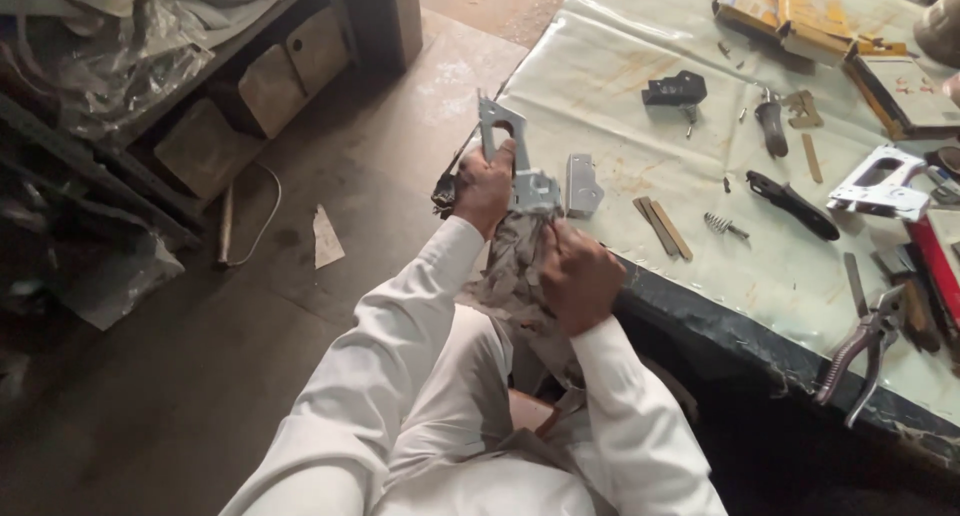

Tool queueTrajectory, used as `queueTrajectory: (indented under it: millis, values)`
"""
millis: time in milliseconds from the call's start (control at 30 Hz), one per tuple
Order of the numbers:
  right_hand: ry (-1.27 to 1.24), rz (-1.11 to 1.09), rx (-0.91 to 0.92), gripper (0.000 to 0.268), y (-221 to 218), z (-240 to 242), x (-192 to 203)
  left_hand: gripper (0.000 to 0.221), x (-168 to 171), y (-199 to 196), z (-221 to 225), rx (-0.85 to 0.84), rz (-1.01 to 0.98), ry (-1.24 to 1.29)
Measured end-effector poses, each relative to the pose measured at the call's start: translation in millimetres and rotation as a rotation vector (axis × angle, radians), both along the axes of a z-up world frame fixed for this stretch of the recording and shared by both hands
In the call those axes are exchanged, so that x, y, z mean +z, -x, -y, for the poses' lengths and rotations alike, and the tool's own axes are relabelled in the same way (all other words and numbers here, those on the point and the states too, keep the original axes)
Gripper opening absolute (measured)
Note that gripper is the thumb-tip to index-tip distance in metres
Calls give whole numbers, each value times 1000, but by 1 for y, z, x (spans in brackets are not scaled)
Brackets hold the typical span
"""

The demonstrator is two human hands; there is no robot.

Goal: Repairing and cleaning a heavy-duty manual staple gun at a workshop workbench.

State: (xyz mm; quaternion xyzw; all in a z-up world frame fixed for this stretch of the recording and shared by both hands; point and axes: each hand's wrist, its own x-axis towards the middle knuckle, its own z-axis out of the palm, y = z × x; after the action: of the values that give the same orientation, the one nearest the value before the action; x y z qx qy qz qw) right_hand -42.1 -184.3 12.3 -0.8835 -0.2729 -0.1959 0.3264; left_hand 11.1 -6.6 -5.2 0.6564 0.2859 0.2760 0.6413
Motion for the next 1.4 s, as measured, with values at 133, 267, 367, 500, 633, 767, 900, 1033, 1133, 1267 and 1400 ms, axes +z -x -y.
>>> queueTrajectory:
  millis: [133, 267, 367, 500, 633, 767, 900, 1033, 1133, 1267, 1400]
  values:
    - [82, 30, -78, 23, -12, -24, -17, 40, 0, 2, -9, 46, -1, 56]
    - [10, 89, -10, 30, -5, -8, -10, 43, -13, -5, -13, 47, 65, 119]
    - [93, 19, -211, 25, -1, 3, -3, 39, -20, -12, -7, 72, 41, -75]
    - [112, -19, -241, 23, -19, -9, -4, 44, -11, -4, -3, 89, -64, -103]
    - [157, 87, -136, 22, -17, -14, -14, 39, -5, 3, -5, 83, 63, -121]
    - [28, 112, 7, 21, 13, 4, -5, 41, -2, -1, -7, 121, 21, 20]
    - [-162, 92, 35, 20, 14, 10, 1, 44, -14, -8, -9, 51, 34, 33]
    - [-33, 39, 32, 20, 7, 4, 19, 44, -5, -6, -11, 97, -28, 32]
    - [-7, -9, 20, 21, 9, 9, 20, 43, 2, 1, -9, 88, -56, -14]
    - [-68, 60, -51, 21, 7, 21, -4, 42, -4, 0, -9, 81, -31, -5]
    - [-90, 49, 0, 27, -16, 8, -21, 40, -43, -20, -15, 20, -6, -204]
